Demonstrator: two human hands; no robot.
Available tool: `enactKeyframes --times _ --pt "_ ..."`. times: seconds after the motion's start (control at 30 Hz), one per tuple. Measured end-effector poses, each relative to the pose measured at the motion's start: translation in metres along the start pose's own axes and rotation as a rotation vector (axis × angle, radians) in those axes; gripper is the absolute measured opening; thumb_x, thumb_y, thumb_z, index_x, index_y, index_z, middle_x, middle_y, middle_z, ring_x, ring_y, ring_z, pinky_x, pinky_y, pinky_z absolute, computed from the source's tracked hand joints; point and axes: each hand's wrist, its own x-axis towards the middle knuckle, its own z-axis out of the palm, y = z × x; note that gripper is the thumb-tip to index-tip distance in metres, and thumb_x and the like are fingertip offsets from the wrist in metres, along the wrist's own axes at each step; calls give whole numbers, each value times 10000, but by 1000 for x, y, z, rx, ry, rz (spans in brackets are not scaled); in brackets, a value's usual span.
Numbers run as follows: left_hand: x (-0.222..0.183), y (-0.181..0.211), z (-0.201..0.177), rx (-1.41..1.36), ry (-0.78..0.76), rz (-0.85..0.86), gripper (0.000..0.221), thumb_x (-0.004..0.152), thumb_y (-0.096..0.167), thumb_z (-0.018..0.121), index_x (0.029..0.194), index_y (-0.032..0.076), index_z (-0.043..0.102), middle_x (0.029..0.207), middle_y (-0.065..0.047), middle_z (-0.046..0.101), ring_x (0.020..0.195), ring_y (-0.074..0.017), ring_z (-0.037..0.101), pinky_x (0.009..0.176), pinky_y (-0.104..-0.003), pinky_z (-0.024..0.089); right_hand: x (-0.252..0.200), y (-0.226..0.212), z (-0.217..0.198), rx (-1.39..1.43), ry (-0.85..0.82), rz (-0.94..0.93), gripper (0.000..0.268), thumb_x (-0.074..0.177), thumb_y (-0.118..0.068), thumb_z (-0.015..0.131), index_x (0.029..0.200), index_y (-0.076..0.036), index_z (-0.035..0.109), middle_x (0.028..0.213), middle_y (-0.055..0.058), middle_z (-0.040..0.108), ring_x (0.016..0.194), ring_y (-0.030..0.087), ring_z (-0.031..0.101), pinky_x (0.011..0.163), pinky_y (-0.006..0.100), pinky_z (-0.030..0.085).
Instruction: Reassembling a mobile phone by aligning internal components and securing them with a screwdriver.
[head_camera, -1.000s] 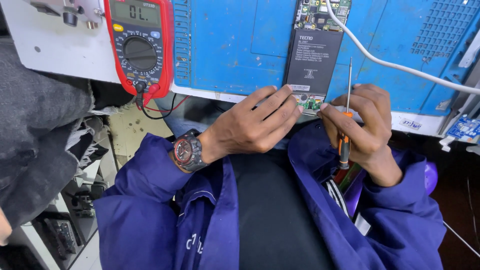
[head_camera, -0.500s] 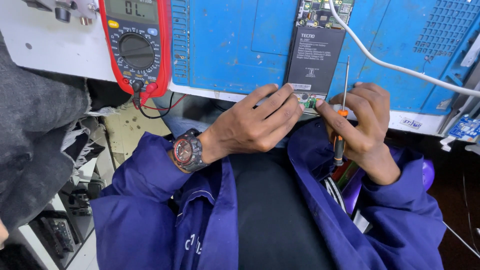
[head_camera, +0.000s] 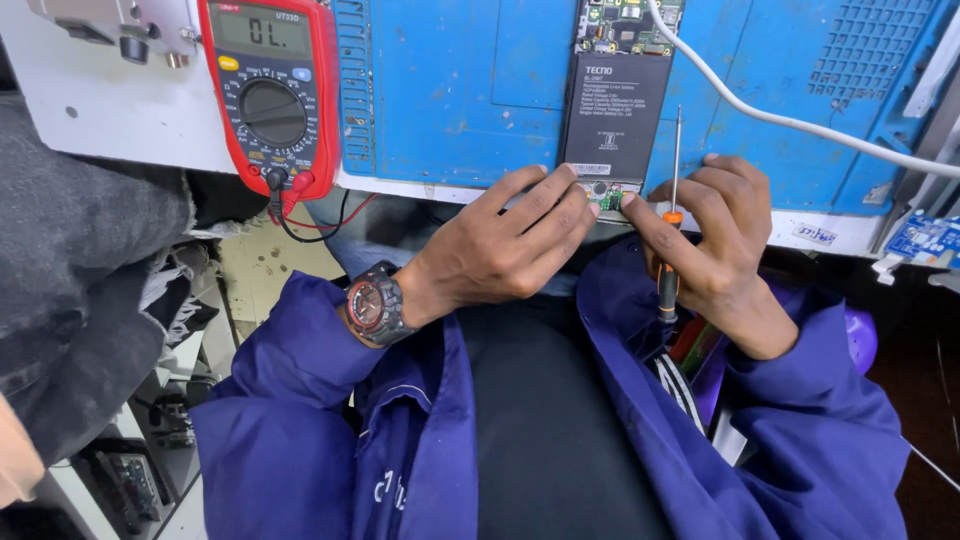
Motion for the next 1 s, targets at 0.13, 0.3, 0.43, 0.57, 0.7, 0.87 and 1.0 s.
enactKeyframes --times 0.13,0.3,0.43,0.57,0.7,0.87,1.0 --pt "2 0 -4 19 -3 25 182 1027 44 579 993 -36 739 1004 -187 703 1022 -342 708 918 -431 599 1 -2 2 -3 29 15 167 1057 -55 687 1021 11 837 957 208 678 803 347 532 859 568 548" --pt "2 4 -7 56 5 40 170 1024 51 608 998 -54 739 1015 -192 708 1030 -341 710 922 -430 597 -1 -3 0 11 29 33 133 1040 -43 716 1054 2 840 988 197 691 844 353 568 889 565 549" --pt "5 3 -13 93 -5 76 184 1019 39 596 987 -63 747 1018 -200 716 1054 -344 713 925 -429 594 -3 -3 -2 16 11 38 146 1042 -49 708 1081 -2 841 1013 207 693 853 367 570 890 573 550" --pt "5 2 -16 81 -17 102 202 1020 25 572 993 -82 742 1041 -221 717 1072 -359 708 933 -436 591 -6 0 -2 17 -1 26 159 1056 -59 691 1085 -3 837 1009 212 691 858 372 580 894 580 552" --pt "2 -4 -22 86 -37 125 194 1013 28 591 1016 -89 747 1055 -225 721 1082 -363 710 936 -443 590 -5 -2 -7 37 -14 24 172 1051 -68 688 1114 -4 835 1026 217 688 874 387 586 902 591 552" --pt "0 -13 -30 164 -225 235 232 1083 80 524 1155 2 731 1199 -167 676 1173 -304 659 936 -376 571 7 -5 -15 34 -144 26 224 1116 -81 568 1245 4 731 1027 214 665 920 391 604 860 550 496" --pt "-1 -14 -29 195 -215 239 204 1071 82 555 1153 43 737 1177 -129 688 1166 -280 657 933 -372 562 2 -2 -14 26 -133 -13 236 1104 -51 562 1225 22 751 1018 227 662 902 400 602 831 545 511"
